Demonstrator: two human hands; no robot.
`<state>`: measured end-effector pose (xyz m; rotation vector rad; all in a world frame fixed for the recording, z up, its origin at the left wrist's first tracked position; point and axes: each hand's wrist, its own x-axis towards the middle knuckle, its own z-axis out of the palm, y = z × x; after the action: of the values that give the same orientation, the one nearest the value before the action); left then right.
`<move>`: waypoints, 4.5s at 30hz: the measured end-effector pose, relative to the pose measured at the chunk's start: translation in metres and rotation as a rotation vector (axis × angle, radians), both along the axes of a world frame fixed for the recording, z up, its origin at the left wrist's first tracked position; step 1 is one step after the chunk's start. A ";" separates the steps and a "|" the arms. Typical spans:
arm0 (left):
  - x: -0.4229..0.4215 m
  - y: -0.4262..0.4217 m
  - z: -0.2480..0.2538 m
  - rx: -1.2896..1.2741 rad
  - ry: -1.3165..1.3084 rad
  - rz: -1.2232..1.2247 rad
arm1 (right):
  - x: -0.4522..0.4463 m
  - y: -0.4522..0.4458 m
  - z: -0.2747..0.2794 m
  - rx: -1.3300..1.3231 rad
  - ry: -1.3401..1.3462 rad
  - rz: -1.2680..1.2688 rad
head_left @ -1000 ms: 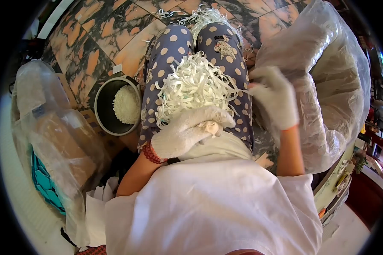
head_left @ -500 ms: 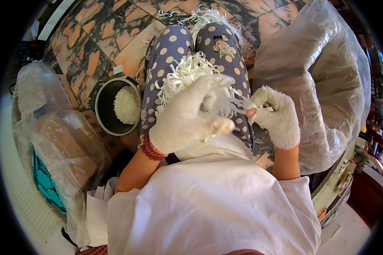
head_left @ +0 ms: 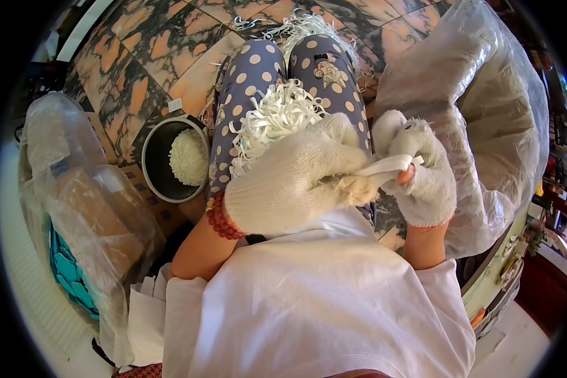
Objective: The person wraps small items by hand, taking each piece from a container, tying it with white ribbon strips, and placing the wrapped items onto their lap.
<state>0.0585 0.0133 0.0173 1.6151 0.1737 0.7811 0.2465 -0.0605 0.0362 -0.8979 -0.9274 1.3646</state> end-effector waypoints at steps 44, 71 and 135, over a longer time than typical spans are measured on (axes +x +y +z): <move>-0.138 0.013 -0.040 -0.799 0.203 0.159 | 0.375 -0.039 0.036 -0.685 -2.453 -0.281; -0.100 -0.021 0.053 0.264 0.236 0.473 | -0.009 0.020 -0.066 0.020 -1.213 -0.086; -0.048 -0.021 -0.016 -0.356 0.474 -0.279 | -0.017 0.002 -0.015 0.005 0.614 0.196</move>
<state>0.0105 -0.0076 0.0013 1.4182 0.3929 0.1310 0.2296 -0.0589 0.0208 -0.3420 -0.5473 1.6719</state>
